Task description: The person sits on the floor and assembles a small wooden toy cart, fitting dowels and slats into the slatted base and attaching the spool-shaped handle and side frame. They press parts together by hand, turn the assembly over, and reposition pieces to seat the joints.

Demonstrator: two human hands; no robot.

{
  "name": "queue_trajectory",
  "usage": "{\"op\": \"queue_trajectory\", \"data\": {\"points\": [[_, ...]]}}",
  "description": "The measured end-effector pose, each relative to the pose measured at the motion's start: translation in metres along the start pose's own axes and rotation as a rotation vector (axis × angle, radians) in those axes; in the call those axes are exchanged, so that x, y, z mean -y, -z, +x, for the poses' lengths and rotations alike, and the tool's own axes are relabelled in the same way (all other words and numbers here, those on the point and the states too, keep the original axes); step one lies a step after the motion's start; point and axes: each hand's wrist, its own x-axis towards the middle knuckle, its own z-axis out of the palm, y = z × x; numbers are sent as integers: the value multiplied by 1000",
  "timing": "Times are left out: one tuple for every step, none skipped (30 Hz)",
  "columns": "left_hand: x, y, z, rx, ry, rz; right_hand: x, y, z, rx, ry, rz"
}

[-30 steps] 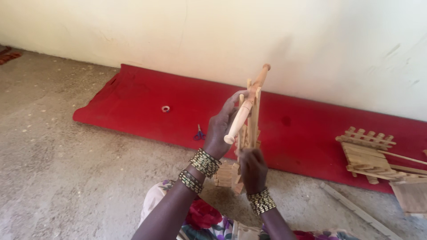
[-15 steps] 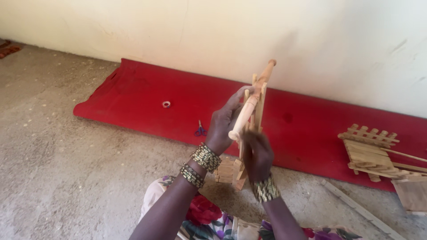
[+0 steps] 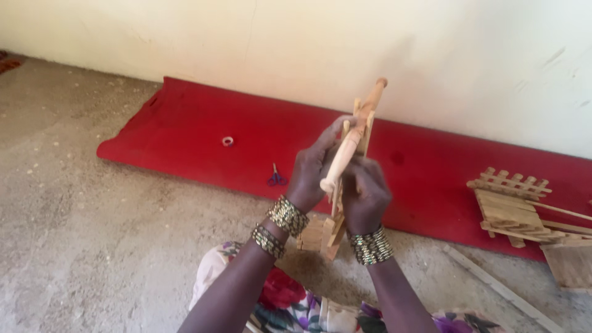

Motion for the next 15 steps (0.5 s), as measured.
{"op": "queue_trajectory", "data": {"points": [[2,1,1,3,18,-22,3,-2,6,-4,-17,10],[3,1,1,7,44,-46,3,-2,8,-2,-39,18],[4,1,0,10,73,-72,2,-3,7,3,-64,26],[5,1,0,31,116,-53,-1,-4,1,15,-64,6],[6,1,-1,50,154,-32,-5,-4,-8,25,-59,-10],[6,1,-1,64,190,-9,-12,-5,-17,36,-50,-23],[6,2,-1,39,146,-19,-17,-7,-31,84,-48,-55],[5,1,-1,19,107,-30,-20,-6,-48,135,-51,-90],[4,0,-1,0,65,-45,-22,-4,-63,183,-53,-129],[3,-1,-1,-5,80,-53,-23,-2,-75,238,-165,-68],[1,-3,-1,-7,92,-63,-23,1,-84,290,-276,-8],[0,-4,-1,-11,103,-71,-23,3,-86,341,-386,54],[-2,-7,-1,-10,167,-85,-23,5,-82,269,-306,46],[-3,-11,-1,-8,230,-96,-22,9,-73,197,-225,39],[-4,-14,-2,-6,298,-107,-18,14,-62,127,-148,33]]}}
